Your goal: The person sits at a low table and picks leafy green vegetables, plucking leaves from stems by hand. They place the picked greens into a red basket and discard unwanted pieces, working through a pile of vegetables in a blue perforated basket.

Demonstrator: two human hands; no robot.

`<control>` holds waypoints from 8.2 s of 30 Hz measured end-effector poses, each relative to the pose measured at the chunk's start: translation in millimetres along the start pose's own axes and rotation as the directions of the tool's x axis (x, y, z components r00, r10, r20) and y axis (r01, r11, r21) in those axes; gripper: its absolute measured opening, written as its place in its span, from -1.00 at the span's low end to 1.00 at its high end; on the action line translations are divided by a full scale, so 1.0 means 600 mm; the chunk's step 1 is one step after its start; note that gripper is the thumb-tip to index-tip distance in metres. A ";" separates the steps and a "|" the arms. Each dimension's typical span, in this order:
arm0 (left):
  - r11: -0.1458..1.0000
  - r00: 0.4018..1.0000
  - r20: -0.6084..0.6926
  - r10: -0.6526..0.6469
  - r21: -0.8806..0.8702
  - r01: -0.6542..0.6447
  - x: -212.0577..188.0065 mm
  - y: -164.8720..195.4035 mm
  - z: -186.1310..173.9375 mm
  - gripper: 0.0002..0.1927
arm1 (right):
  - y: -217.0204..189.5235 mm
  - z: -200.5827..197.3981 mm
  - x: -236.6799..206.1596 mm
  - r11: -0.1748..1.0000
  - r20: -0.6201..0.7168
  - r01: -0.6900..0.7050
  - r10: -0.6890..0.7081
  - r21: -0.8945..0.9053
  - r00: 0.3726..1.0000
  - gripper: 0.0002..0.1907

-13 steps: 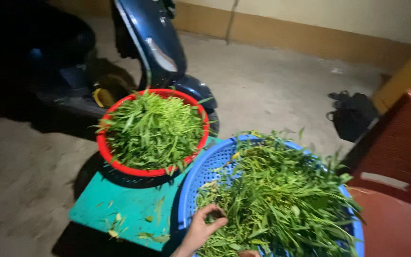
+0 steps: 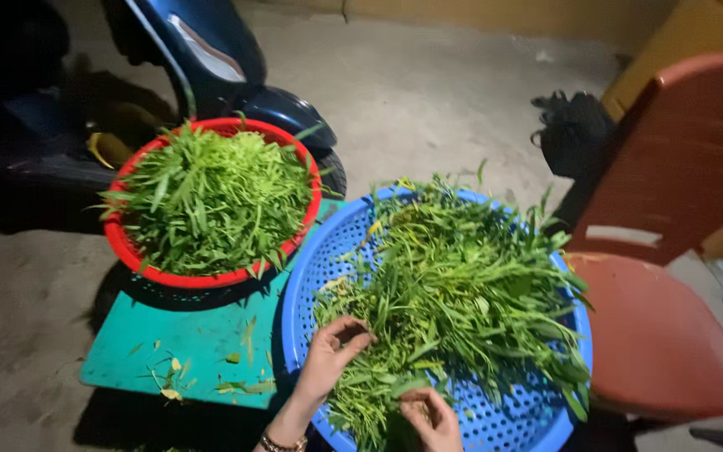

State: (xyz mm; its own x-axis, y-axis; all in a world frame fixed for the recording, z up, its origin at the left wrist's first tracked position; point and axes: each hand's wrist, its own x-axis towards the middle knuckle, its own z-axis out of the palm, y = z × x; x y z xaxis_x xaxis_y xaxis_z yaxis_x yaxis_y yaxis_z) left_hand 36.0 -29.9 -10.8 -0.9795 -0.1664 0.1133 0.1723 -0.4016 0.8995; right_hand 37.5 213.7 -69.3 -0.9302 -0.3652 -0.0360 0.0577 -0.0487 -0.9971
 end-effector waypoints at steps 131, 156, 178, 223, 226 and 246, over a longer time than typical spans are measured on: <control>0.266 0.953 0.200 0.228 0.929 -0.259 0.229 0.061 -0.187 -0.85 | 0.133 0.080 0.001 0.923 -0.477 -0.021 0.218 0.385 0.851 -0.83; 0.317 0.849 0.256 0.463 0.846 -0.428 0.253 0.181 -0.190 -0.86 | 0.087 0.152 0.020 0.986 -0.395 -0.104 0.149 0.132 0.907 -0.85; 0.959 0.975 0.211 0.063 0.257 -0.118 0.080 0.082 -0.179 -0.85 | 0.021 0.153 -0.012 0.989 -0.392 0.149 -0.142 -0.013 0.909 -0.84; 0.989 0.991 0.052 -0.121 0.097 0.115 -0.040 -0.020 -0.127 -0.87 | -0.127 0.186 -0.005 0.973 -0.406 0.227 -0.219 -0.030 0.887 -0.90; 0.975 0.998 0.044 -0.041 0.221 0.031 -0.048 -0.023 -0.111 -0.88 | -0.107 0.221 -0.002 0.858 -0.249 0.245 -0.385 -0.451 0.889 -0.85; 0.661 0.977 0.183 -0.113 0.747 -0.064 -0.072 0.028 -0.179 -0.84 | -0.040 0.105 0.002 0.649 -0.181 0.122 0.025 0.751 0.983 -0.80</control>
State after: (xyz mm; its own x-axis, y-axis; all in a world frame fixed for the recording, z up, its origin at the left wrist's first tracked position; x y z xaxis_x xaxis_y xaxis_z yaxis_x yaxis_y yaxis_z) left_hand 92.7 -126.2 -46.1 -0.9951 0.0478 0.0868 0.0989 0.4182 0.9029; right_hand 57.6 155.5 -41.4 -0.9787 -0.1919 -0.0724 0.1963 -0.7740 -0.6020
